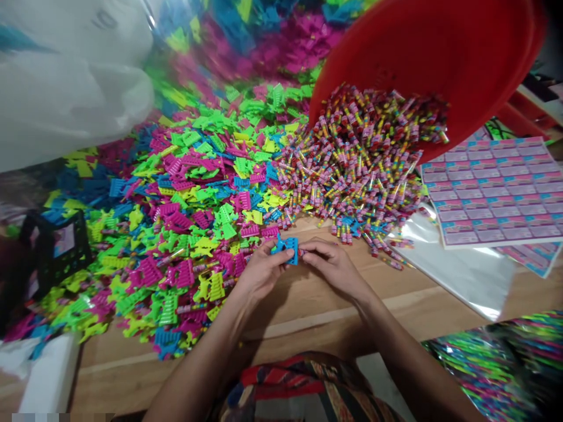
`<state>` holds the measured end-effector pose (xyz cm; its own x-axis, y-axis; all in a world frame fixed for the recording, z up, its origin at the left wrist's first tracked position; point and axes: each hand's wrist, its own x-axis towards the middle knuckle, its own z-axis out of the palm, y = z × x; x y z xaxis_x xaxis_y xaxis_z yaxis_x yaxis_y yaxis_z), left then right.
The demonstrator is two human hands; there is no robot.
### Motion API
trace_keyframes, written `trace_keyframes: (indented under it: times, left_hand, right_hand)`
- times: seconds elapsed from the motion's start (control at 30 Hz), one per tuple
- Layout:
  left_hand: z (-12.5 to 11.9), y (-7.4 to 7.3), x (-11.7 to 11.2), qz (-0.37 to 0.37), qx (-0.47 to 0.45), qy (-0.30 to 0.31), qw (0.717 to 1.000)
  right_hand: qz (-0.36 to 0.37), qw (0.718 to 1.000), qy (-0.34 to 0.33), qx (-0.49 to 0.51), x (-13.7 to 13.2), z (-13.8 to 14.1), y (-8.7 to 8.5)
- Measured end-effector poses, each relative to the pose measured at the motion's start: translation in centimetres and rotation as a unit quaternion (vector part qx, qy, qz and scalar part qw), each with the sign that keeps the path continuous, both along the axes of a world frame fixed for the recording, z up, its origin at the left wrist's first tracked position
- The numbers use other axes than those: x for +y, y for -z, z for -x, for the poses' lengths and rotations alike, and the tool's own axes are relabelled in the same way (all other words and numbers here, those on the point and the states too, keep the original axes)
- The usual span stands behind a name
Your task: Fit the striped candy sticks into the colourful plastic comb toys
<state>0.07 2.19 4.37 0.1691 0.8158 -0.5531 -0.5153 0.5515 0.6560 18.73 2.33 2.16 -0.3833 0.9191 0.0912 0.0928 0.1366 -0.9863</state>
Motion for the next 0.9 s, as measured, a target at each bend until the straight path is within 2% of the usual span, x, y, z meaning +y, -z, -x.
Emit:
trace_keyframes:
  times: [0.1, 0.3, 0.4, 0.5, 0.57, 0.7, 0.8, 0.9]
  left_hand:
    - [-0.2, 0.1, -0.1, -0.014, 0.012, -0.007, 1.000]
    - [-0.7, 0.2, -0.3, -0.118, 0.118, -0.033, 0.985]
    - [-0.9, 0.2, -0.4, -0.088, 0.080, -0.036, 0.992]
    - [-0.9, 0.4, -0.6, -0.049, 0.035, -0.028, 0.998]
    - [-0.9, 0.6, -0.8, -0.080, 0.084, -0.040, 0.992]
    - [-1.2, 1.0, -1.4, -0.145, 0.218, -0.048, 0.964]
    - [-1.1, 0.7, -1.7, -0.148, 0.213, -0.033, 0.965]
    - [0.5, -0.6, -2.1, -0.145, 0.240, 0.002, 0.960]
  right_hand:
    - [-0.007, 1.000, 0.007, 0.016, 0.1, 0.2, 0.0]
    - [-0.053, 0.998, 0.036, -0.011, -0.1, 0.7, 0.2]
    - [-0.087, 0.995, 0.046, -0.027, -0.2, 0.9, -0.2]
    - [-0.089, 0.994, 0.049, -0.027, -0.4, 1.1, -0.5]
    - [-0.100, 0.993, 0.055, -0.045, -0.4, 1.2, -0.3]
    - [-0.148, 0.982, 0.053, -0.101, -0.6, 1.4, 0.6]
    - [-0.147, 0.982, 0.037, -0.115, -1.0, 1.7, 0.6]
    - [-0.149, 0.983, -0.007, -0.110, -1.6, 1.4, 0.0]
